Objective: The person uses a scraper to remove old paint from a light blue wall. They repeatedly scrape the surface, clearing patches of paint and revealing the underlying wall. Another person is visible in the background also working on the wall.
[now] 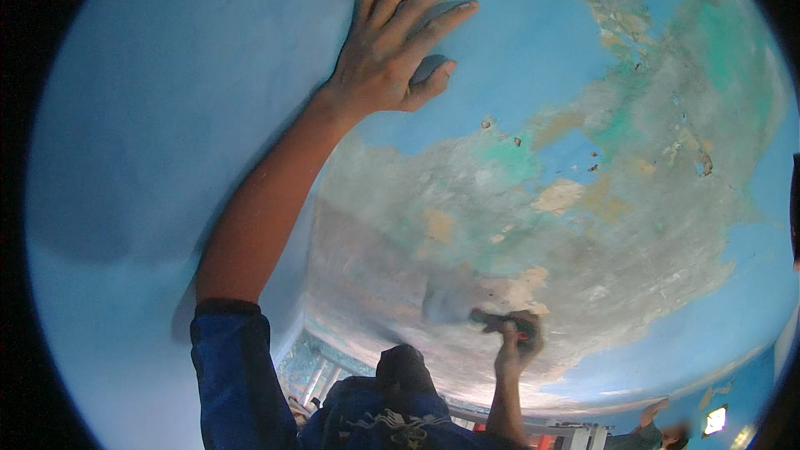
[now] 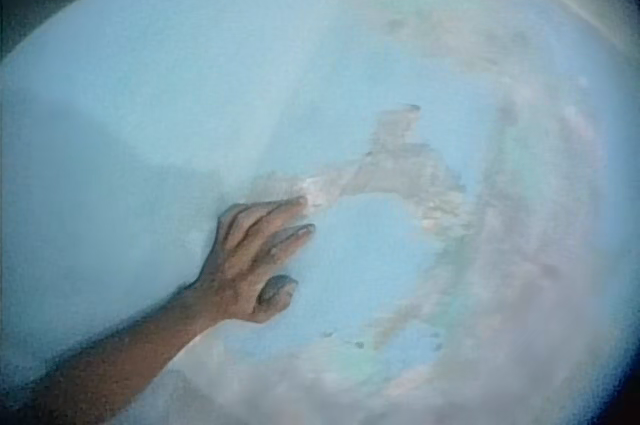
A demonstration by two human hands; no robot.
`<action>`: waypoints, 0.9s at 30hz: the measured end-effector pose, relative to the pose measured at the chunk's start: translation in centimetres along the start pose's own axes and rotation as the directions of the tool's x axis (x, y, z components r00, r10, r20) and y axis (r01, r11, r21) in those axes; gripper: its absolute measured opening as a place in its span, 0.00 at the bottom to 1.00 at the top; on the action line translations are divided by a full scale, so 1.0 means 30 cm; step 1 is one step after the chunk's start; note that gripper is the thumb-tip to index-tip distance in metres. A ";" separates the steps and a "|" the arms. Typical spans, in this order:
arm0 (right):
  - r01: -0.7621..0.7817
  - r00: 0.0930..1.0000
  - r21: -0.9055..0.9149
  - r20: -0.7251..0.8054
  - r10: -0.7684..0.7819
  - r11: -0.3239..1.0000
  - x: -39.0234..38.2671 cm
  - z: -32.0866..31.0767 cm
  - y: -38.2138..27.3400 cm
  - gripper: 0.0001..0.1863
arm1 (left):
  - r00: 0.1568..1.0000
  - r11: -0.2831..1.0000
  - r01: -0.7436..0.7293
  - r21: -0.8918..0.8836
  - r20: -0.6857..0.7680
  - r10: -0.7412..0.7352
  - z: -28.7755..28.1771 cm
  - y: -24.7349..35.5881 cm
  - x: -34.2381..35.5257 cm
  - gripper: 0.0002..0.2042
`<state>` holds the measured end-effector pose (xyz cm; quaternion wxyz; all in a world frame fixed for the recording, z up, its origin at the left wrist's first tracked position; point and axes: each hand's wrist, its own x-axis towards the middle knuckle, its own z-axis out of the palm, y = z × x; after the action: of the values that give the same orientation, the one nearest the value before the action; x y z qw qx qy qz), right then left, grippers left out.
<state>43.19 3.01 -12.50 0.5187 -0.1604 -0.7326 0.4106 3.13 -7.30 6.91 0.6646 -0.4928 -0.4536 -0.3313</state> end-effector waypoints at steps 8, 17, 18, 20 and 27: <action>0.251 0.926 0.244 -0.341 -0.159 0.937 0.120 0.106 -0.004 0.21 | 1.000 1.000 0.004 -0.005 -0.015 -0.005 0.012 -0.003 -0.010 0.22; -0.110 0.992 0.218 -0.036 0.121 0.970 0.067 0.290 -0.033 0.14 | 0.996 0.995 -0.008 -0.099 -0.084 0.000 0.002 -0.012 -0.004 0.24; -0.069 0.995 0.229 -0.053 0.083 0.971 0.062 0.300 -0.016 0.14 | 0.992 0.988 -0.027 -0.152 -0.125 0.008 0.006 -0.014 0.002 0.25; 0.017 0.997 0.253 -0.083 0.004 0.967 0.062 0.318 0.028 0.14 | 0.991 0.982 -0.010 -0.190 -0.130 -0.015 0.007 -0.009 -0.003 0.25; 0.242 0.956 0.254 -0.227 -0.185 0.936 0.090 0.359 0.023 0.15 | 0.972 0.977 -0.051 -0.207 -0.237 0.001 0.039 -0.021 -0.021 0.25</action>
<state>32.35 0.55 -12.68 0.6485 -0.0450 -0.6247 0.4326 2.02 -6.36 6.67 0.6618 -0.5239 -0.3272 -0.4249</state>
